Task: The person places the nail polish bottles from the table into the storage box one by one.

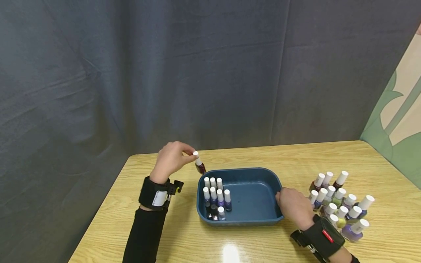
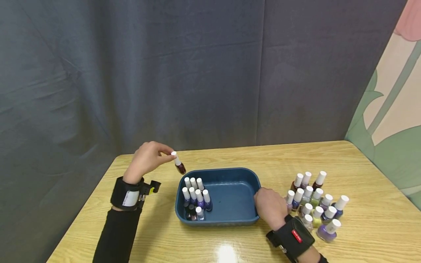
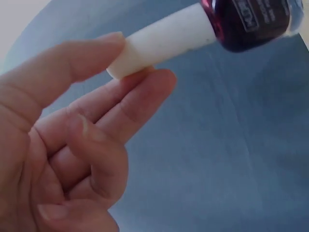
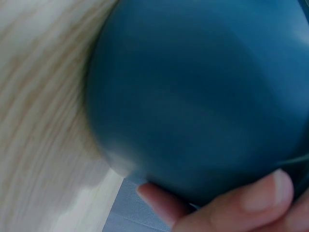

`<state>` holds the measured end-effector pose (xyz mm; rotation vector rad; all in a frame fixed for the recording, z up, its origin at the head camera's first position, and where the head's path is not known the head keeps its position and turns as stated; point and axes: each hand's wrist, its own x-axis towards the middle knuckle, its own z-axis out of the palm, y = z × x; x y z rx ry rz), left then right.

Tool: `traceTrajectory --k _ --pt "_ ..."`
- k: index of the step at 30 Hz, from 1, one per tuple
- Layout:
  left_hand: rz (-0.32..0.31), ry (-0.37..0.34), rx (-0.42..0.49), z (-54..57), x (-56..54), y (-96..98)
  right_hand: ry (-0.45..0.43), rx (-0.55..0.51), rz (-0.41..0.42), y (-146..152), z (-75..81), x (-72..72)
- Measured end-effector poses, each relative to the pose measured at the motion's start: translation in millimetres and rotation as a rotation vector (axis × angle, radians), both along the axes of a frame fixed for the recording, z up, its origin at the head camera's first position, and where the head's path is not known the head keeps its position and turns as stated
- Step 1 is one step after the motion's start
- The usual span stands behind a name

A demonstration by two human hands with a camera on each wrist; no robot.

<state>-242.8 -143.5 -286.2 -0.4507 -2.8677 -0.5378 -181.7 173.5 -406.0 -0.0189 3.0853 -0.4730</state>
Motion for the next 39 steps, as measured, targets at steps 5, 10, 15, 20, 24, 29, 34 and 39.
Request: traceTrajectory --k 5,10,15,20,24,29,34,39 --pt "-0.086 -0.01 0.014 3.1 2.2 27.4 -0.001 0.0 -0.001 -0.4 -0.1 0.4" --pt "-0.162 0.006 0.005 2.5 4.0 49.1 0.007 0.001 0.002 -0.1 -0.1 0.8" --pt "-0.241 -0.008 -0.06 -1.8 5.7 67.2 0.019 -0.003 0.009 -0.5 -0.4 1.0" --pt "-0.293 -0.039 -0.155 -11.8 5.5 79.7 0.015 -0.006 0.008 -1.9 0.1 1.9" --pt "-0.306 -0.071 -0.245 -20.6 5.0 85.3 0.004 -0.007 0.003 -2.6 1.1 2.0" --pt "-0.303 -0.098 -0.313 -30.3 3.9 87.3 0.006 -0.007 0.004 -2.8 1.1 1.8" --pt "-0.297 -0.085 -0.368 -35.9 1.8 85.2 -0.018 -0.007 -0.007 -3.2 0.9 1.5" --pt "-0.304 -0.084 -0.396 -41.8 -1.2 82.9 -0.024 -0.007 -0.011 -3.3 0.8 0.8"
